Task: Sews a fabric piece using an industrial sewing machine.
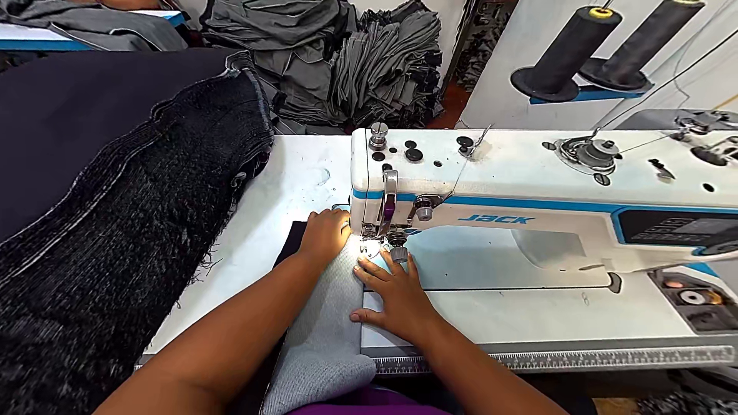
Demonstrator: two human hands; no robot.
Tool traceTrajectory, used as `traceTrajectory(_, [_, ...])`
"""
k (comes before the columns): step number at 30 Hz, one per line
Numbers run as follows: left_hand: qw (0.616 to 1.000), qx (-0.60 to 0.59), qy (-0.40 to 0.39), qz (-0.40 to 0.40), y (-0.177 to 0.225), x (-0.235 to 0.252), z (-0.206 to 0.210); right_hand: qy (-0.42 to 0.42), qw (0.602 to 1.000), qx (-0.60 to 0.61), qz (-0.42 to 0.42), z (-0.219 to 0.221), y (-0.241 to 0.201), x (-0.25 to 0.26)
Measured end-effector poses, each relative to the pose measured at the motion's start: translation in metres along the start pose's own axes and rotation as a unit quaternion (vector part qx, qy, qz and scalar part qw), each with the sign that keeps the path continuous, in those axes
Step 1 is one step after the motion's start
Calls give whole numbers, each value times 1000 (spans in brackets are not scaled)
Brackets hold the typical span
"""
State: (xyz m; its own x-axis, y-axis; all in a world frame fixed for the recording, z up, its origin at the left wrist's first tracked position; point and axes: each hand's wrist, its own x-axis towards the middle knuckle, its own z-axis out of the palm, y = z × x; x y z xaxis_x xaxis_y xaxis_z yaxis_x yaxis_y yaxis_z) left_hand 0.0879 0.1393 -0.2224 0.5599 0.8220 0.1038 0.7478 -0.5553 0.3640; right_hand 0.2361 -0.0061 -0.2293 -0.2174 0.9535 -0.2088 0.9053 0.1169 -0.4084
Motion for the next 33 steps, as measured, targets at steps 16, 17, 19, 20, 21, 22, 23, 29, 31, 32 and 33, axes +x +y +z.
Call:
traceTrajectory(16, [994,44,-50,-81,4,12,-15,9,1000,22,-11,-1,3,2])
traceTrajectory(17, [993,35,-69,-85,3,6,-18,11,1000,18,-15,1,1,-1])
traceTrajectory(19, [993,-35,-78,-79,0,-19,-30,55,997,23,-44,12,-4,-15])
traceTrajectory(20, [989,-102,-77,-72,-1,-37,-42,100,992,47,-70,19,-7,-22])
traceTrajectory(21, [982,-166,-76,-54,-1,-54,-57,146,980,87,-102,24,-9,-27])
traceTrajectory(22, [972,-219,-79,-37,3,-71,-76,187,963,140,-137,27,-13,-27])
traceTrajectory(23, [961,-261,-85,-22,6,-85,-94,200,942,214,-163,26,-18,-26])
traceTrajectory(29, [944,-270,-179,66,37,-109,-169,117,706,677,-169,-40,-73,4])
traceTrajectory(31, [957,-223,-164,92,44,-106,-184,146,677,696,-189,-51,-88,5])
traceTrajectory(32, [963,-208,-137,104,45,-104,-188,171,677,687,-202,-54,-93,5])
traceTrajectory(33, [969,-199,-87,118,44,-104,-188,201,685,666,-213,-55,-97,4])
